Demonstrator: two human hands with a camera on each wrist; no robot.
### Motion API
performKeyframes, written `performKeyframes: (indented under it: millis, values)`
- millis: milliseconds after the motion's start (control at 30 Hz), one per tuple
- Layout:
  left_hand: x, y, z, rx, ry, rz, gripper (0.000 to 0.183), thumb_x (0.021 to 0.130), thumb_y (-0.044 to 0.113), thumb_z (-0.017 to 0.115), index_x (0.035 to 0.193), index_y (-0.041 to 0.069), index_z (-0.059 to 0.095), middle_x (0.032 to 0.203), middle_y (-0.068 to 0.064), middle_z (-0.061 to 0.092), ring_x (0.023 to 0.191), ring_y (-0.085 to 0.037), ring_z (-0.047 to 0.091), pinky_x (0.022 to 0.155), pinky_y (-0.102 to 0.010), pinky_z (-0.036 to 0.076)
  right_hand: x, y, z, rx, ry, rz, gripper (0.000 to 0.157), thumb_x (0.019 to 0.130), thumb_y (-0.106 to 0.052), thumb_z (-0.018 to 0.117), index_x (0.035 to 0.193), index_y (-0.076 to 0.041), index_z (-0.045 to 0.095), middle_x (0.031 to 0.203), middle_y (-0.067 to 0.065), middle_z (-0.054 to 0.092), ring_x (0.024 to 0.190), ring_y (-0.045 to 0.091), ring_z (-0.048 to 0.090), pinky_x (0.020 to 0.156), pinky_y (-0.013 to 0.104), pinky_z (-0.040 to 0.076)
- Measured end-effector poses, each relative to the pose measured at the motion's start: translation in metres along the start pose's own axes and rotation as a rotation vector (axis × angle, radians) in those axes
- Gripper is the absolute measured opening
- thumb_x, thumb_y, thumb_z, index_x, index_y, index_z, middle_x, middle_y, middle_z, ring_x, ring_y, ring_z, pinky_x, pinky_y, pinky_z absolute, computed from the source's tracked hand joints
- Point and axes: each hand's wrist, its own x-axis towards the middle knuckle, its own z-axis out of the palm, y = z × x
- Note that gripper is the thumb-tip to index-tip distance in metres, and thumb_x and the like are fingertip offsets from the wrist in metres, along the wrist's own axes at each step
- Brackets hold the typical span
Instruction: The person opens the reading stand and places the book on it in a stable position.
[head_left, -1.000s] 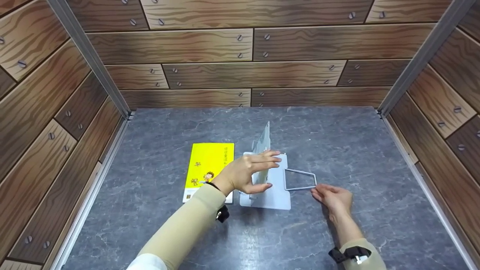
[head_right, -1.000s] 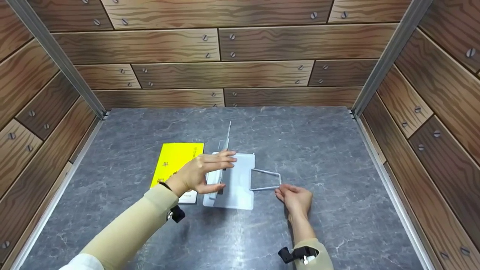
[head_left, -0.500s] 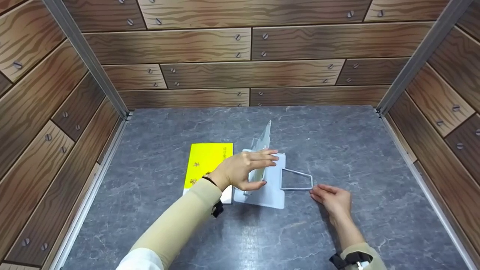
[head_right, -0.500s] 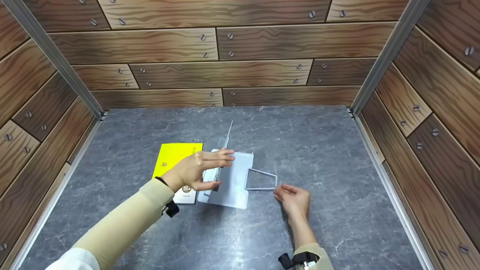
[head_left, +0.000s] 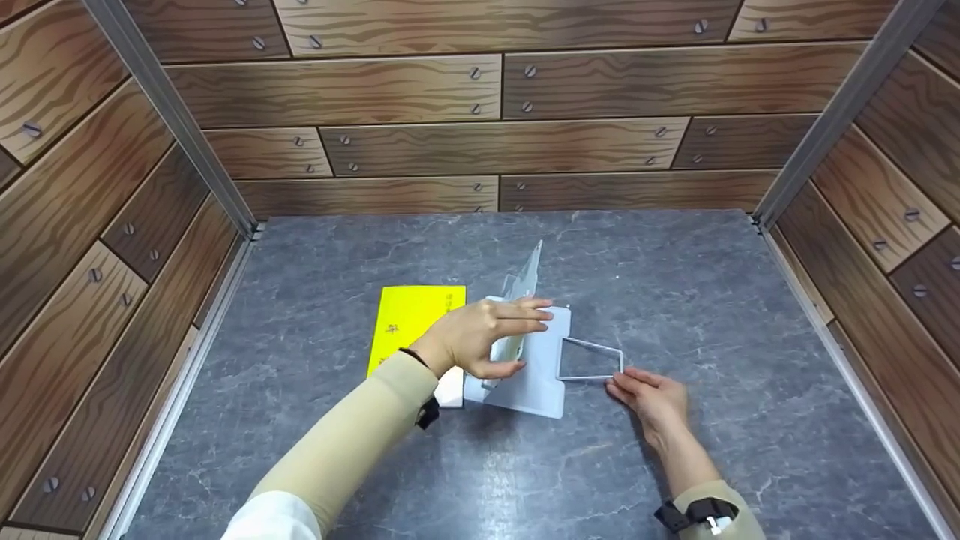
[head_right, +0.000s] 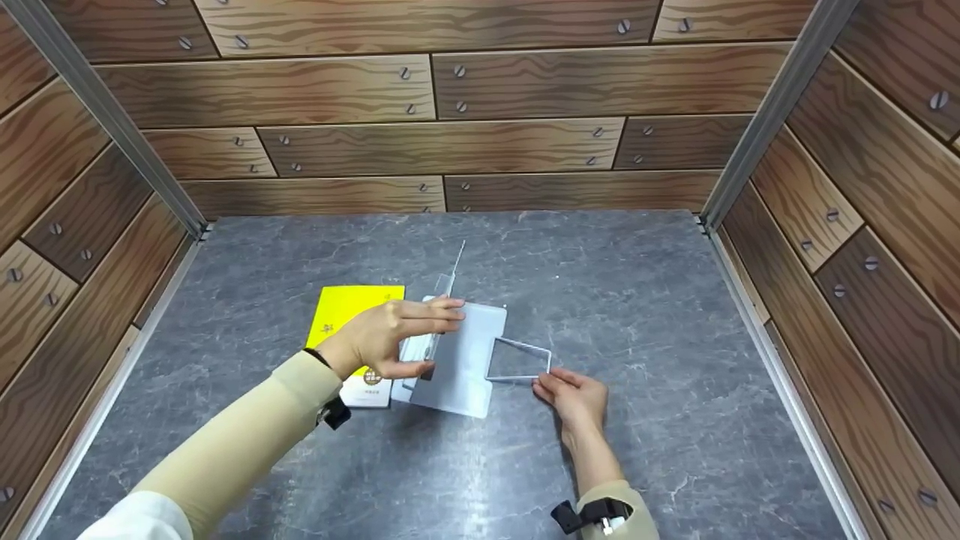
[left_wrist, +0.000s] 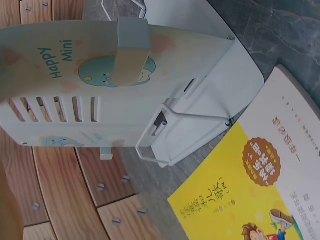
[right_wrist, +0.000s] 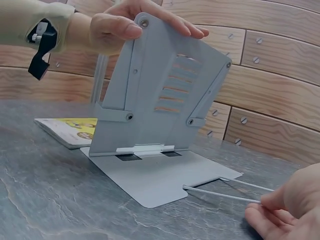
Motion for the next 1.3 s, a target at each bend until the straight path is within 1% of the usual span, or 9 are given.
performKeyframes:
  millis: [100, 233, 467, 633, 700, 833, 967, 1167, 1300]
  values:
    - [-0.002, 0.000, -0.004, 0.005, -0.014, -0.004, 0.054, 0.089, 0.023, 0.072, 0.135, -0.004, 0.067, 0.144, -0.015, 0.064, 0.145, -0.032, 0.050, 0.118, -0.034, 0.040, -0.001, 0.001, 0.002, 0.032, 0.013, 0.000, 0.041, 0.096, 0.018, 0.064, 0.134, 0.026, 0.050, 0.097, 0.014, 0.069, 0.085, 0.019, 0.078, 0.091, 0.034, 0.061]
    - [-0.007, -0.001, -0.008, 0.028, -0.032, -0.012, 0.054, 0.091, 0.024, 0.070, 0.137, -0.004, 0.066, 0.144, -0.015, 0.064, 0.147, -0.029, 0.048, 0.118, -0.033, 0.040, -0.004, 0.002, 0.004, 0.059, 0.032, -0.018, 0.044, 0.095, 0.017, 0.067, 0.136, 0.024, 0.052, 0.097, 0.012, 0.070, 0.085, 0.020, 0.078, 0.092, 0.034, 0.061]
    - [-0.011, -0.002, -0.015, 0.068, -0.039, 0.015, 0.059, 0.090, 0.021, 0.074, 0.141, -0.007, 0.063, 0.145, -0.017, 0.063, 0.146, -0.033, 0.048, 0.121, -0.035, 0.037, -0.010, 0.007, 0.001, 0.096, 0.057, -0.040, 0.048, 0.095, 0.016, 0.069, 0.139, 0.023, 0.051, 0.095, 0.010, 0.073, 0.088, 0.020, 0.079, 0.093, 0.035, 0.060]
    - [-0.013, -0.002, -0.019, 0.119, -0.070, 0.015, 0.063, 0.093, 0.024, 0.073, 0.146, -0.007, 0.058, 0.153, -0.019, 0.056, 0.149, -0.030, 0.044, 0.123, -0.036, 0.032, -0.015, 0.012, -0.003, 0.124, 0.087, -0.054, 0.045, 0.094, 0.016, 0.070, 0.136, 0.022, 0.054, 0.093, 0.008, 0.073, 0.085, 0.019, 0.078, 0.093, 0.036, 0.060]
    - [-0.014, -0.002, -0.020, 0.138, -0.080, 0.008, 0.064, 0.094, 0.025, 0.073, 0.148, -0.007, 0.056, 0.156, -0.019, 0.052, 0.151, -0.029, 0.042, 0.125, -0.037, 0.030, -0.017, 0.014, -0.003, 0.135, 0.100, -0.071, 0.043, 0.093, 0.017, 0.070, 0.133, 0.022, 0.056, 0.093, 0.008, 0.073, 0.084, 0.019, 0.078, 0.092, 0.036, 0.061]
    - [-0.016, -0.002, -0.022, 0.144, -0.088, -0.012, 0.069, 0.095, 0.025, 0.074, 0.151, -0.008, 0.051, 0.159, -0.021, 0.047, 0.152, -0.030, 0.039, 0.126, -0.039, 0.027, -0.021, 0.019, -0.001, 0.133, 0.123, -0.121, 0.042, 0.092, 0.018, 0.072, 0.130, 0.024, 0.057, 0.091, 0.008, 0.073, 0.082, 0.019, 0.078, 0.091, 0.036, 0.061]
    - [-0.016, -0.002, -0.022, 0.136, -0.101, -0.047, 0.072, 0.097, 0.026, 0.073, 0.154, -0.008, 0.047, 0.162, -0.021, 0.044, 0.154, -0.031, 0.035, 0.126, -0.038, 0.026, -0.024, 0.020, 0.004, 0.117, 0.156, -0.161, 0.042, 0.092, 0.018, 0.072, 0.130, 0.025, 0.056, 0.088, 0.008, 0.073, 0.079, 0.017, 0.078, 0.087, 0.035, 0.062]
    - [-0.017, 0.001, -0.023, 0.117, -0.108, -0.082, 0.072, 0.099, 0.029, 0.070, 0.156, -0.007, 0.045, 0.162, -0.022, 0.043, 0.154, -0.031, 0.035, 0.126, -0.037, 0.025, -0.026, 0.019, 0.011, 0.133, 0.166, -0.182, 0.045, 0.093, 0.017, 0.071, 0.133, 0.026, 0.053, 0.088, 0.009, 0.076, 0.078, 0.016, 0.078, 0.085, 0.033, 0.063]
    - [-0.018, 0.002, -0.023, 0.120, -0.113, -0.113, 0.071, 0.102, 0.034, 0.066, 0.157, -0.004, 0.044, 0.163, -0.019, 0.043, 0.154, -0.028, 0.035, 0.125, -0.035, 0.027, -0.027, 0.018, 0.014, 0.153, 0.159, -0.195, 0.040, 0.094, 0.016, 0.070, 0.131, 0.024, 0.056, 0.088, 0.010, 0.077, 0.078, 0.016, 0.078, 0.083, 0.032, 0.063]
